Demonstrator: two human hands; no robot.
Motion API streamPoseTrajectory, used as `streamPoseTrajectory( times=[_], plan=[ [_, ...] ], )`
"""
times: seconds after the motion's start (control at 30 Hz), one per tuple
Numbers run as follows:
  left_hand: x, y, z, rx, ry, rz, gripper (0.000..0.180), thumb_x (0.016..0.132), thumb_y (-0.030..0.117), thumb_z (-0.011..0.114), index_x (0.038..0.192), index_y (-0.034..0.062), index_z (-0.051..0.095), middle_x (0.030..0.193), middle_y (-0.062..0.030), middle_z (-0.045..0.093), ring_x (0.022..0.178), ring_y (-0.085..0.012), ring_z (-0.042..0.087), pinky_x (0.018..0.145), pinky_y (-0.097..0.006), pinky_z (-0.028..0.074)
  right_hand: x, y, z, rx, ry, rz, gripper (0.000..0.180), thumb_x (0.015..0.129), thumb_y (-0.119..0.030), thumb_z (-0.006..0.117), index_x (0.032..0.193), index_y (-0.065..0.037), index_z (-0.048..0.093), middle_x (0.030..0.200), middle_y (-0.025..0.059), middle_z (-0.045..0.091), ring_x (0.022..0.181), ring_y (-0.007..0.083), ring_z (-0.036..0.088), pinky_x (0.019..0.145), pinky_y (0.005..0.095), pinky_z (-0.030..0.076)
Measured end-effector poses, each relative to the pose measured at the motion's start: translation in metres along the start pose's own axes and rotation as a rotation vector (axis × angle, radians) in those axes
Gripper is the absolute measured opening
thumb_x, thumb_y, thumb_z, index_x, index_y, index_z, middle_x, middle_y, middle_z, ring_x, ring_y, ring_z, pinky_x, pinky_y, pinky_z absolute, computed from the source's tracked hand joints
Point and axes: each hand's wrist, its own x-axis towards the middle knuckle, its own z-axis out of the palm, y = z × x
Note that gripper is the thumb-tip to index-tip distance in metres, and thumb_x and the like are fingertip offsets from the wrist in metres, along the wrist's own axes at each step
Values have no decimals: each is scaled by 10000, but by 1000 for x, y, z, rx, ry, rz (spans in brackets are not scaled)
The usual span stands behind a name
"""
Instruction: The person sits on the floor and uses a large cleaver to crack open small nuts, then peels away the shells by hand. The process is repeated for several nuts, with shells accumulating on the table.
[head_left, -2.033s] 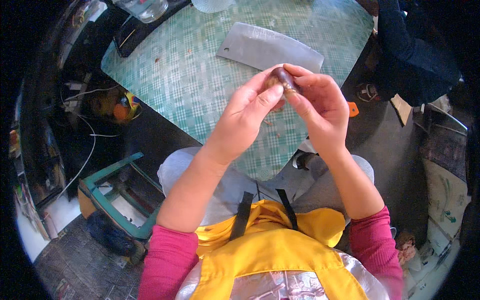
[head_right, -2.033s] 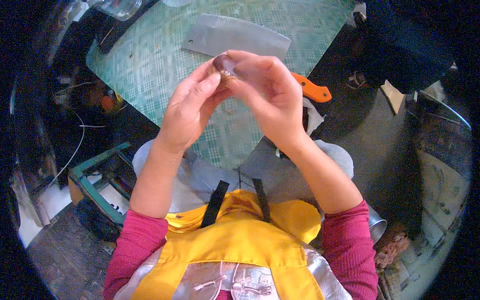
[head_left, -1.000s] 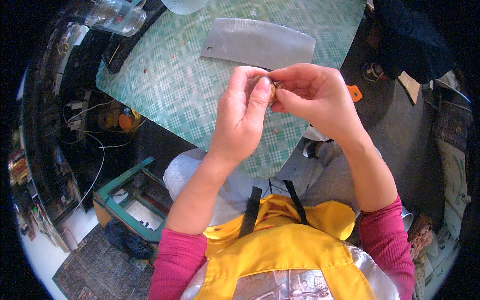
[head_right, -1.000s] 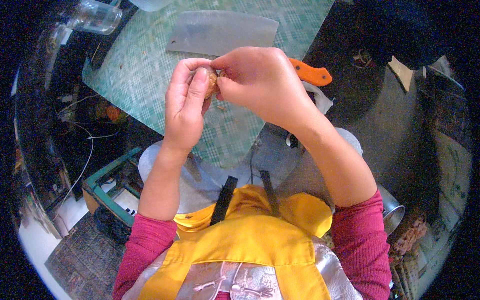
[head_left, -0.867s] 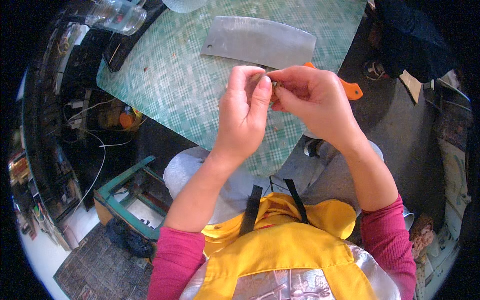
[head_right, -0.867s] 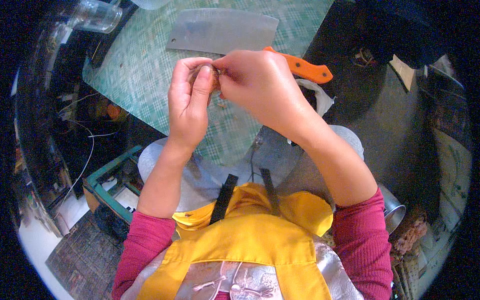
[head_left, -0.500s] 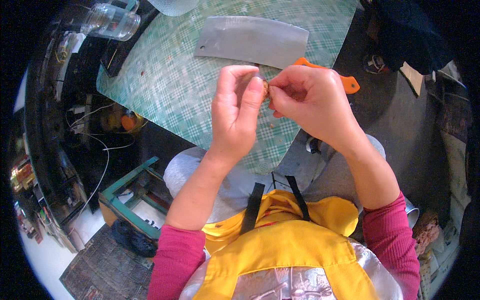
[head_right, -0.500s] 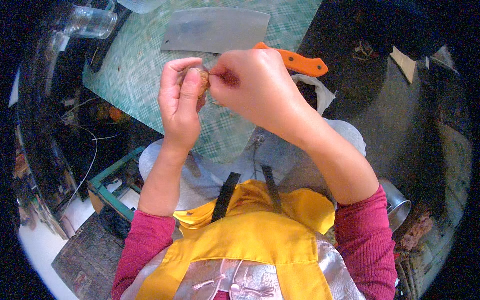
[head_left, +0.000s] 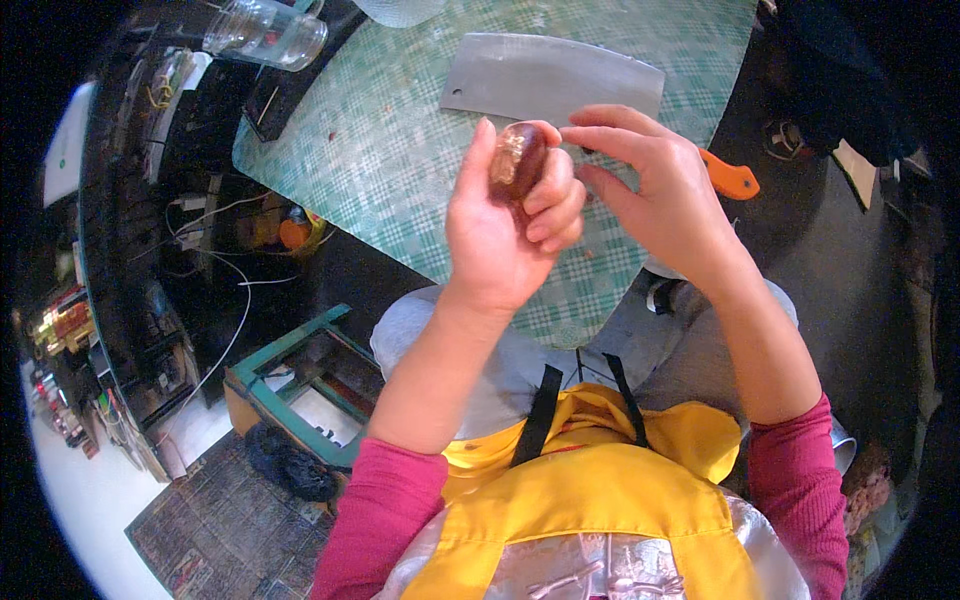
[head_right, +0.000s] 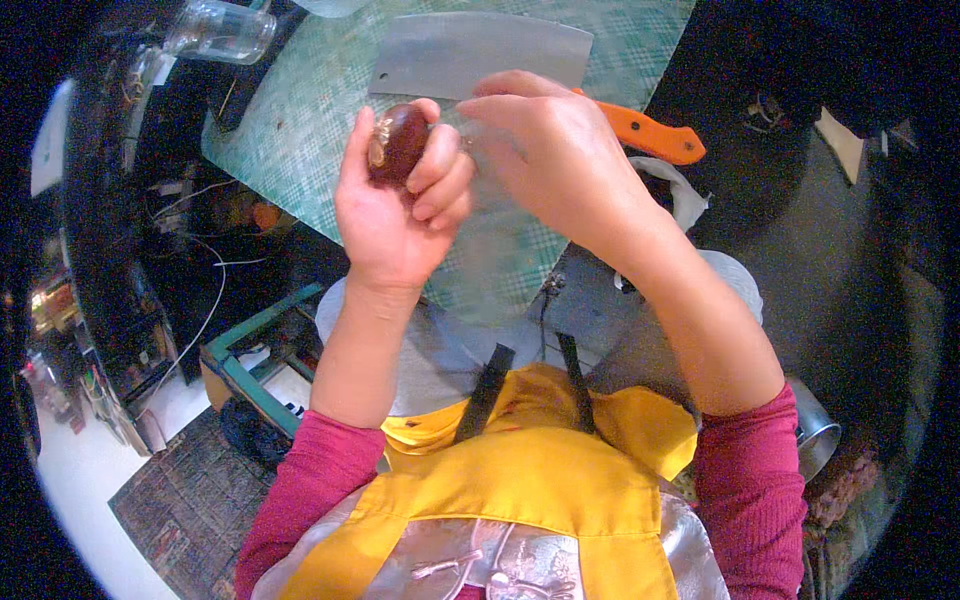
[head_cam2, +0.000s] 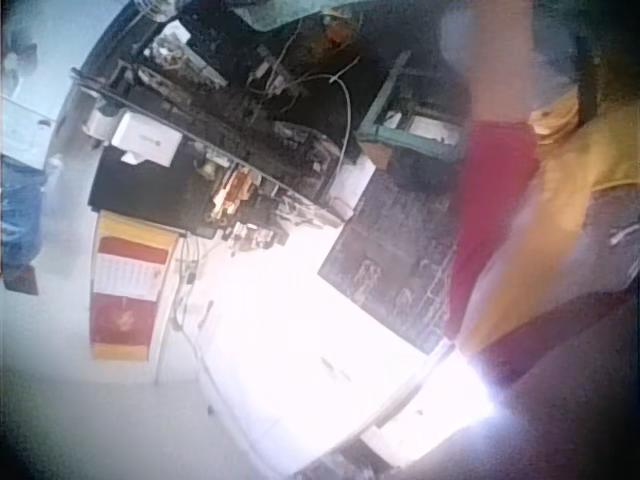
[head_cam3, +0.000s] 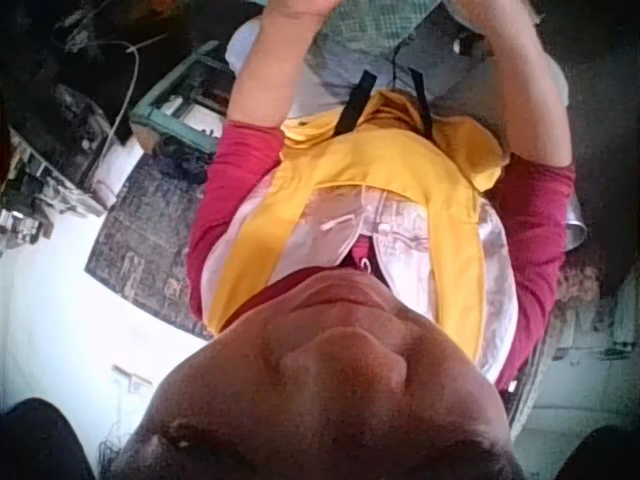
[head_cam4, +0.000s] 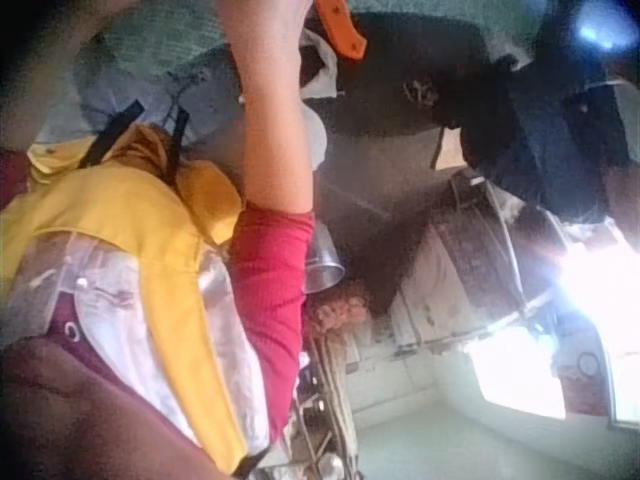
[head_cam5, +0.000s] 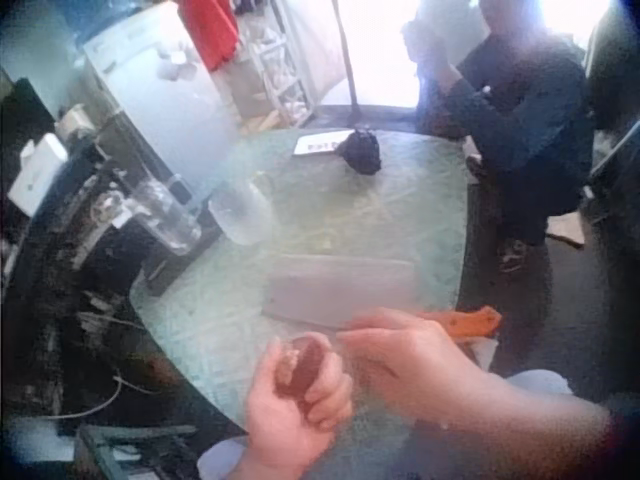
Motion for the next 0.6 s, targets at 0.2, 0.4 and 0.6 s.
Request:
streamPoseTrajectory(
  times=[0.2,0.4,0.6],
  plan=[
    [1,-6,3,162,78,140,506,996,559,336,1018,91,528,607,24,349,479,-74,302,441,-220,257,-2,-21,-2,556,32,256,185,836,-53,622,958,79,668,868,120,693,786,196,689,719,303,550],
    [6,-17,21,483,388,333,437,1006,519,369,1026,101,498,703,19,469,555,-55,438,498,-200,361,-5,-31,-3,845,-65,411,259,868,-78,666,1085,62,645,849,67,687,657,66,616,566,192,502],
    [3,-22,10,644,321,362,425,1013,487,370,1017,95,535,838,0,542,679,-77,529,558,-209,424,-3,-31,-7,805,-103,501,266,847,-79,656,1047,96,644,825,96,692,666,92,645,592,223,540]
  ],
)
